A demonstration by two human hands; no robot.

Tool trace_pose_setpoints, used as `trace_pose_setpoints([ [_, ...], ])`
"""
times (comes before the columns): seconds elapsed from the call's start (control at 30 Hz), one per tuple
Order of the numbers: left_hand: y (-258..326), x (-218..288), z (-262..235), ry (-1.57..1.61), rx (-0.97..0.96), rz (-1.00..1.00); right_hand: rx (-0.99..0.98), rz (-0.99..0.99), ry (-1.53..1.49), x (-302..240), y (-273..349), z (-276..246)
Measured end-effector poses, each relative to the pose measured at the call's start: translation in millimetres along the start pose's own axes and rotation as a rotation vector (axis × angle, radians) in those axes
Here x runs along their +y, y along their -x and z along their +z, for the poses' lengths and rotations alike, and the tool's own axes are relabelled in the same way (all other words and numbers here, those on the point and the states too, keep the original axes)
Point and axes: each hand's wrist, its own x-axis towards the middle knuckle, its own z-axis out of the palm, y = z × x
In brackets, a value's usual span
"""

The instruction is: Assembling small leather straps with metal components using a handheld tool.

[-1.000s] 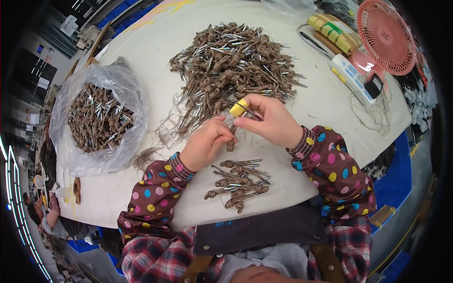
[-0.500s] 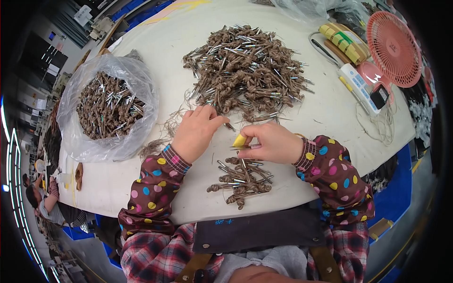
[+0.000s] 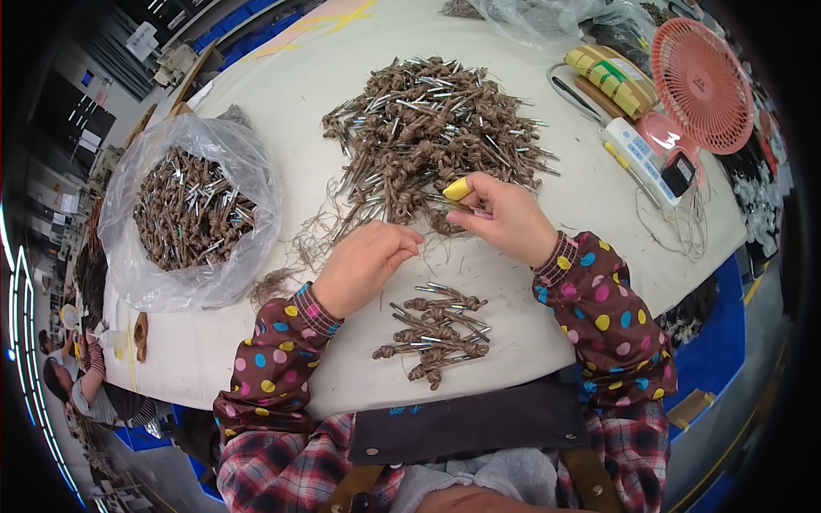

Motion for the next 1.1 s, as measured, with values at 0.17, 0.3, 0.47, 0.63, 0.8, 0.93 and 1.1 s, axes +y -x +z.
trace_pose_setpoints([
  [0.17, -7.3, -1.8, -8.6, -0.164, 0.145, -0.248, -0.05, -0.136, 0.179, 10.3, -0.1, 3.5],
  [0.3, -11.5, 5.3, 4.1, -0.246, 0.084, -0.077, -0.141, -0.149, 0.442, 19.3, 1.5, 2.9],
  [0.47, -15.1, 7.8, 0.0, 0.003, -0.15, -0.424, -0.03, -0.106, 0.062, 4.9, 0.4, -5.6],
  [0.63, -14.4, 8.1, 2.9, 0.785, 0.019, -0.534, 0.122, -0.203, -0.032, -19.8, 14.2, 12.7],
  [0.8, -6.4, 4.4, 6.6, 0.989, 0.051, -0.614, 0.04, -0.252, 0.053, -20.7, 14.7, 13.1],
  [0.93, 0.7, 2.2, 1.0, 0.898, -0.061, -0.504, 0.133, -0.229, 0.042, -6.8, 3.3, 2.0],
  [1.1, 2.5, -4.4, -3.9, 0.806, -0.115, -0.442, 0.119, -0.4, 0.404, -1.4, 4.6, 4.1],
])
